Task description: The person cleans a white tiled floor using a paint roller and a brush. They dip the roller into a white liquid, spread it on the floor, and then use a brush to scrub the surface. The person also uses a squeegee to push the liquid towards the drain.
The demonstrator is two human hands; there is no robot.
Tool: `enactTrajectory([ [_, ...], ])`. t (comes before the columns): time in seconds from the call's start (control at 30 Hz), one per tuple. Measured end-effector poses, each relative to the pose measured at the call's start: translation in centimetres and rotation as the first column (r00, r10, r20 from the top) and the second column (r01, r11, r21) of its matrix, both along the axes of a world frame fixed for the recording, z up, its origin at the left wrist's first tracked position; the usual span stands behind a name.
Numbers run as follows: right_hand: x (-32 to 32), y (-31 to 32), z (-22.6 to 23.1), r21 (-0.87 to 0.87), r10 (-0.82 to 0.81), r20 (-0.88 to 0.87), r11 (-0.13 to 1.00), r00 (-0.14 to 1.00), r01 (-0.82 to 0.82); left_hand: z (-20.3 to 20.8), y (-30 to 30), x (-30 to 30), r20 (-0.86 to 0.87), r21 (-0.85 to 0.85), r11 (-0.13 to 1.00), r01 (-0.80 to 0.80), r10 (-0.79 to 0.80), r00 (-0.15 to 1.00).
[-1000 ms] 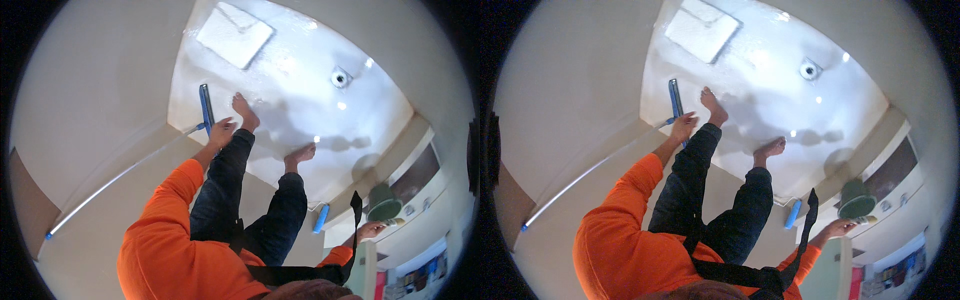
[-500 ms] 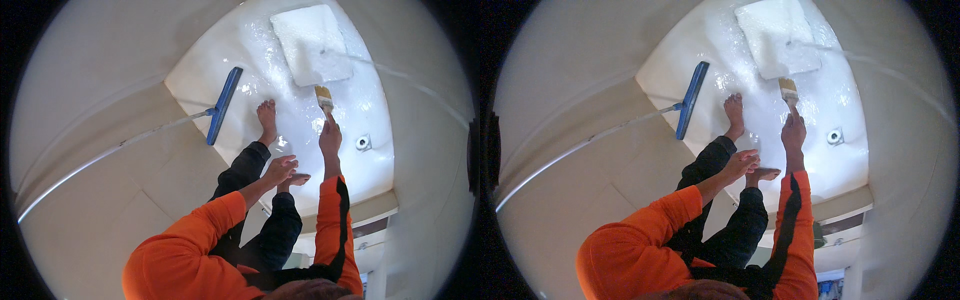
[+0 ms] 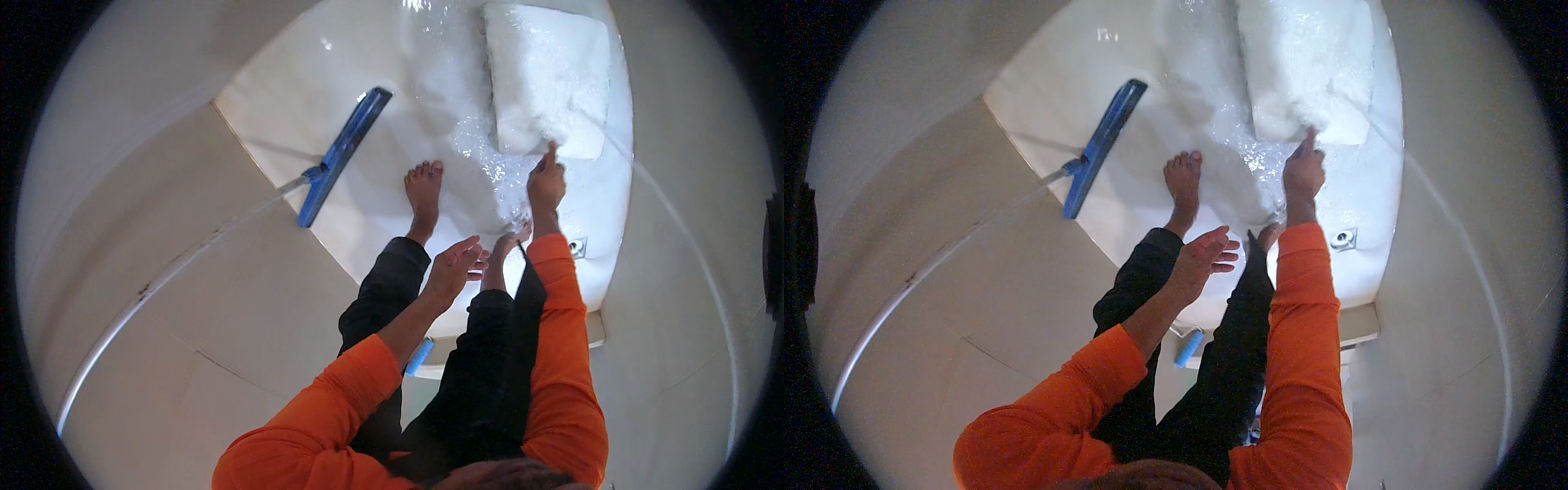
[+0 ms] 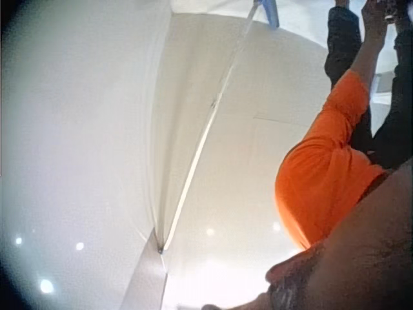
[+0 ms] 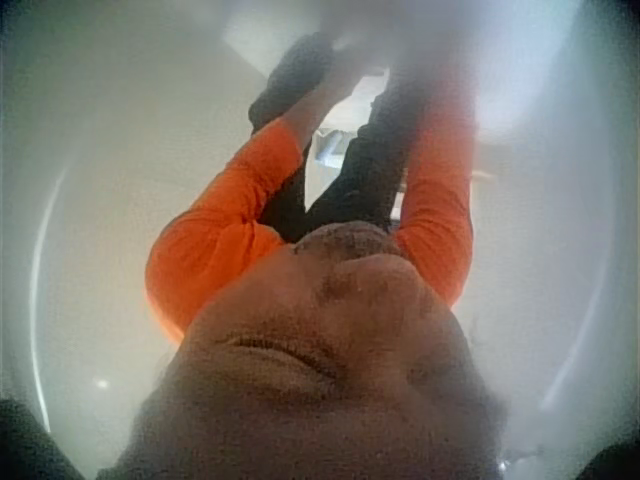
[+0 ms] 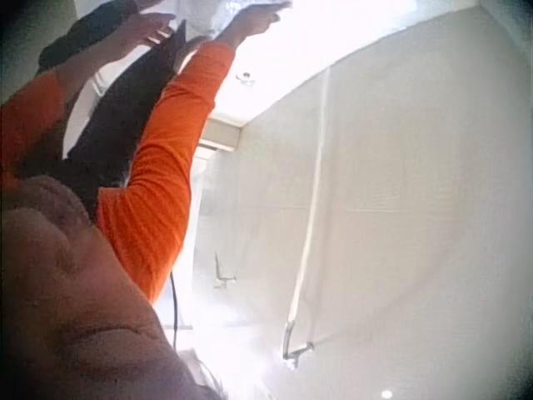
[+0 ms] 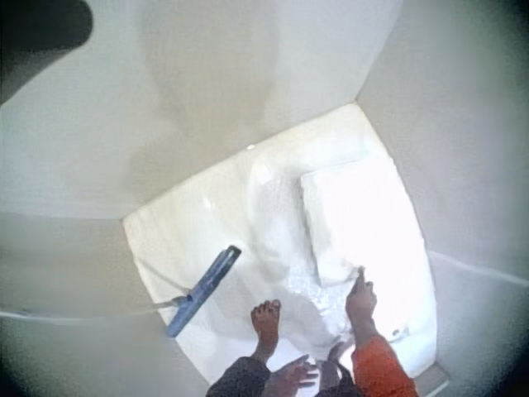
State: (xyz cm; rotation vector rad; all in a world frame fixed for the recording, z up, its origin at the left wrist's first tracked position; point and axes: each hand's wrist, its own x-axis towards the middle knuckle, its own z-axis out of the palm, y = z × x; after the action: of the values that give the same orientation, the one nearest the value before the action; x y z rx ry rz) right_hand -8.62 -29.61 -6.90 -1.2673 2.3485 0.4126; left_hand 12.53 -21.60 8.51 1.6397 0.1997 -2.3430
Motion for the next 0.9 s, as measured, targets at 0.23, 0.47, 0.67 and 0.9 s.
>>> enactTrajectory([
  [0.23, -2.9, -3.4, -0.8, -0.192, -0.091, -0.082, 0.979, 0.993, 0.073, -1.0, -0.6, 0.3, 0.053, -0.061, 0.978, -0.199, 0.203, 0.978],
  [0.47, 1.8, 0.0, -1.7, -0.409, -0.029, 0.176, 0.907, 0.984, 0.1, -2.0, 1.2, -1.3, 0.12, -0.038, 0.964, -0.261, 0.264, 0.957],
  [0.67, -2.1, -8.1, -2.2, -0.159, 0.241, 0.013, 0.959, 0.97, -0.236, -2.5, 2.5, -1.3, 0.132, -0.011, 0.955, -0.297, 0.295, 0.946],
  [0.9, -9.6, -19.1, -5.8, -0.311, 0.179, -0.159, 0.924, 0.971, -0.221, -1.3, 0.9, -1.2, 0.07, 0.086, 0.939, -0.333, 0.328, 0.942],
])
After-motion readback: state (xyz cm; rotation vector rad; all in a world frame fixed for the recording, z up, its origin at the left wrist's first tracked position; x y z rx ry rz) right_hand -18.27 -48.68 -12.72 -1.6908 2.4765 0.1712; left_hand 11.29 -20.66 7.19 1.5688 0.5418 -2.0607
